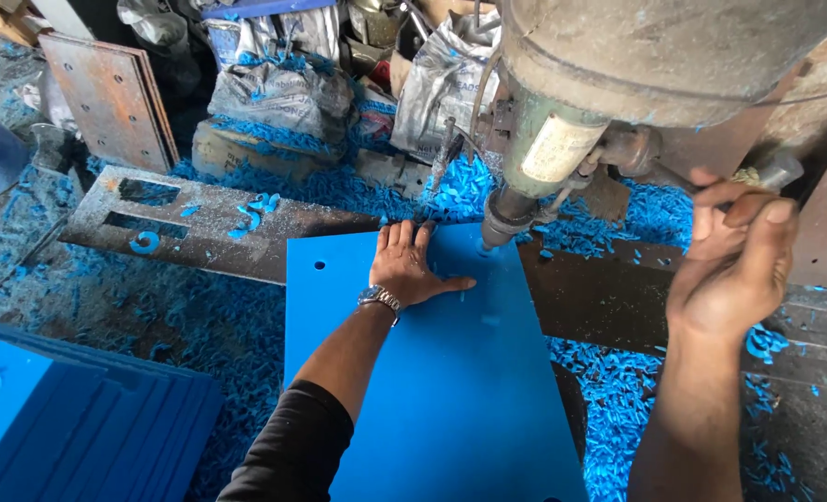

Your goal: Drilling holes into blue plastic sheets using a drill press.

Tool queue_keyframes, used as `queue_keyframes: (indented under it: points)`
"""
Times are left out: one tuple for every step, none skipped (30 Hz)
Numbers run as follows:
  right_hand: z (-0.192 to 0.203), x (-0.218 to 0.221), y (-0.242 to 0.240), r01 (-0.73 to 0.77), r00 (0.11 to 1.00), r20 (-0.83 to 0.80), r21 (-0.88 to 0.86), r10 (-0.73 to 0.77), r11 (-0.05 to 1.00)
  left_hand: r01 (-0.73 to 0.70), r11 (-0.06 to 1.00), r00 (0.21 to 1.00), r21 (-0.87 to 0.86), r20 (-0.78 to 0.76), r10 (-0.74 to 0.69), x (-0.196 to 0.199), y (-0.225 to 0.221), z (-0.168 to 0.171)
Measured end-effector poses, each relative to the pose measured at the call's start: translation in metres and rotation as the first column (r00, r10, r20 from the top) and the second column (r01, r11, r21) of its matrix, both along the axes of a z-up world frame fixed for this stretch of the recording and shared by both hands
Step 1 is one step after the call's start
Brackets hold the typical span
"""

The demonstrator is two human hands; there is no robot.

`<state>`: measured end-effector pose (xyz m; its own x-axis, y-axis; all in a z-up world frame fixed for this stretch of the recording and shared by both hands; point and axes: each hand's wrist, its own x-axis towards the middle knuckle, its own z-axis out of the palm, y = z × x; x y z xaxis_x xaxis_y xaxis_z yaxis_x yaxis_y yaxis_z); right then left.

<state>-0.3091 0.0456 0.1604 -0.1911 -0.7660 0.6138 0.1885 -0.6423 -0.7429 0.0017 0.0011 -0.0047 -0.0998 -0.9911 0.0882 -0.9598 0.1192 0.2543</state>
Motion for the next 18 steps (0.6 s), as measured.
queue_keyframes:
  points:
    - [0.001,-0.003,-0.004,0.001,1.000,-0.003,-0.004,-0.001,1.000,0.001,1.000,1.000,-0.004,-0.003,-0.001,-0.002,-0.001,0.002]
    - [0.000,-0.004,-0.008,0.045,0.999,-0.027,-0.009,-0.046,0.999,0.003,1.000,1.000,0.021,0.006,-0.003,-0.002,0.000,0.003]
    - [-0.001,-0.005,-0.012,0.089,0.995,-0.051,-0.015,-0.090,0.996,0.005,0.999,1.000,0.046,0.015,-0.006,-0.002,0.000,0.004]
    - [-0.002,-0.003,-0.008,0.094,0.994,-0.049,-0.009,-0.094,0.996,0.010,0.999,1.000,0.052,0.017,-0.010,-0.001,0.000,0.001]
    - [-0.002,-0.002,-0.005,0.044,0.999,-0.024,-0.010,-0.044,0.999,0.004,1.000,1.000,0.011,0.017,-0.004,-0.001,-0.001,-0.002]
    - [-0.002,-0.002,-0.002,-0.008,1.000,-0.002,-0.011,0.008,1.000,-0.005,1.000,1.000,-0.030,0.012,0.006,-0.002,-0.002,-0.006]
    - [-0.004,-0.004,-0.001,-0.006,1.000,-0.004,-0.005,0.006,1.000,-0.003,1.000,1.000,-0.024,0.011,0.004,-0.003,0.002,-0.007]
    - [-0.003,-0.003,-0.003,0.031,0.999,-0.039,-0.022,-0.032,0.999,0.001,0.999,1.000,-0.035,0.004,-0.001,-0.002,0.002,-0.004]
    - [-0.003,-0.003,-0.006,0.068,0.995,-0.073,-0.040,-0.070,0.997,0.005,0.999,1.000,-0.045,-0.002,-0.005,-0.001,0.001,-0.001]
    - [-0.001,-0.002,-0.007,0.068,0.995,-0.069,-0.042,-0.071,0.997,0.006,0.999,1.000,-0.048,0.001,-0.006,-0.001,0.000,-0.002]
    - [0.001,-0.002,-0.009,0.060,0.996,-0.060,-0.032,-0.062,0.998,0.005,1.000,1.000,-0.019,0.017,-0.005,0.000,0.000,-0.002]
    - [0.002,-0.002,-0.010,0.050,0.997,-0.055,-0.018,-0.051,0.999,0.001,1.000,1.000,0.013,0.028,-0.001,-0.001,0.000,-0.004]
    - [0.001,0.000,-0.009,0.047,0.997,-0.056,-0.017,-0.048,0.999,-0.001,1.000,1.000,0.013,0.026,0.001,0.000,-0.003,-0.005]
    - [-0.002,0.001,-0.004,0.028,0.999,-0.027,-0.019,-0.028,0.999,0.002,0.999,1.000,-0.035,0.019,-0.001,-0.001,-0.001,-0.007]
    - [-0.005,0.002,0.000,0.008,1.000,0.002,-0.020,-0.008,1.000,0.005,0.997,1.000,-0.083,0.011,-0.004,-0.001,0.000,-0.009]
    - [-0.006,-0.002,-0.002,0.010,1.000,0.000,-0.025,-0.010,1.000,0.006,0.996,1.000,-0.089,0.010,-0.005,-0.002,0.000,-0.008]
    - [-0.007,-0.005,-0.004,0.055,0.998,-0.016,-0.016,-0.055,0.998,0.018,0.997,1.000,-0.068,0.003,-0.018,-0.002,0.001,-0.007]
    - [-0.007,-0.007,-0.008,0.090,0.995,-0.032,-0.008,-0.090,0.996,0.021,0.999,1.000,-0.049,-0.004,-0.021,0.000,0.003,-0.005]
